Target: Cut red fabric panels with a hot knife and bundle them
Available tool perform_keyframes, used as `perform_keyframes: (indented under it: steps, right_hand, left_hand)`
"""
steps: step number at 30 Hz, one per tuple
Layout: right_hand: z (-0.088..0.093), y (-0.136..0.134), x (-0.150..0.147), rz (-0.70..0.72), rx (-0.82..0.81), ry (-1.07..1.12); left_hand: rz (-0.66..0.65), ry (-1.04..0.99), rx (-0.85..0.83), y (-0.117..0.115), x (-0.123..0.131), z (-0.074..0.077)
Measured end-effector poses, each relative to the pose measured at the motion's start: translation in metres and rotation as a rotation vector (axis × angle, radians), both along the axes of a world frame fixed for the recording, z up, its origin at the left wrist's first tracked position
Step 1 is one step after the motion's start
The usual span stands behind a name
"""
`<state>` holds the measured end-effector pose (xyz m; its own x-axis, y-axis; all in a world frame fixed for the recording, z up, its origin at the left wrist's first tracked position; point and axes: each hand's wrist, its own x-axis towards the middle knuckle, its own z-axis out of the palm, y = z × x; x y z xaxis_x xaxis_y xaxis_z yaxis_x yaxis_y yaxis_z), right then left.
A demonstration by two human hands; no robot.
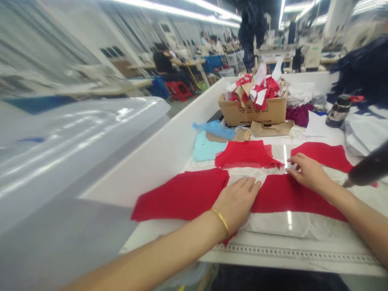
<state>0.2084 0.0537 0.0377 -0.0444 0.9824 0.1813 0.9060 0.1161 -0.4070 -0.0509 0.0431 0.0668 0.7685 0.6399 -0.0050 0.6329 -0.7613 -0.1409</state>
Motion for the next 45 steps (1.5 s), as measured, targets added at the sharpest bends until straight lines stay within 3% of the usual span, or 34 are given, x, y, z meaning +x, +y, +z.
perform_keyframes:
  steps: [7, 14, 20, 24, 27, 31, 36, 41, 45]
  right_hand:
    - [0.004, 0.021, -0.021, -0.135, 0.119, -0.067]
    - [0.011, 0.015, -0.013, -0.206, 0.29, -0.043]
    - [0.027, -0.014, -0.012, -0.096, 0.501, 0.015]
    - [0.027, -0.048, 0.0, -0.031, 0.48, -0.033]
    - [0.017, -0.072, 0.018, -0.002, 0.468, -0.091]
    - [0.001, -0.099, 0.039, 0.038, 0.497, -0.174]
    - [-0.015, -0.123, 0.06, 0.013, 0.493, -0.238]
    - [-0.029, -0.144, 0.08, -0.037, 0.349, -0.251]
    - [-0.025, -0.153, 0.083, -0.028, 0.357, -0.242]
  left_hand:
    - [0.208, 0.143, -0.036, 0.051, 0.002, 0.009]
    - [0.268, 0.108, 0.013, 0.069, 0.004, 0.001]
    - [0.236, 0.038, 0.112, 0.078, 0.017, 0.003]
    - [0.162, 0.008, 0.168, 0.085, 0.013, 0.003]
    - [0.066, -0.023, 0.209, 0.073, 0.002, 0.003]
    - [-0.063, -0.073, 0.285, 0.035, -0.012, 0.002]
    - [-0.246, -0.182, 0.525, -0.005, -0.013, -0.004]
    - [-0.3, -0.23, 0.508, -0.018, -0.001, -0.013]
    - [-0.313, -0.247, 0.5, -0.02, 0.006, -0.014]
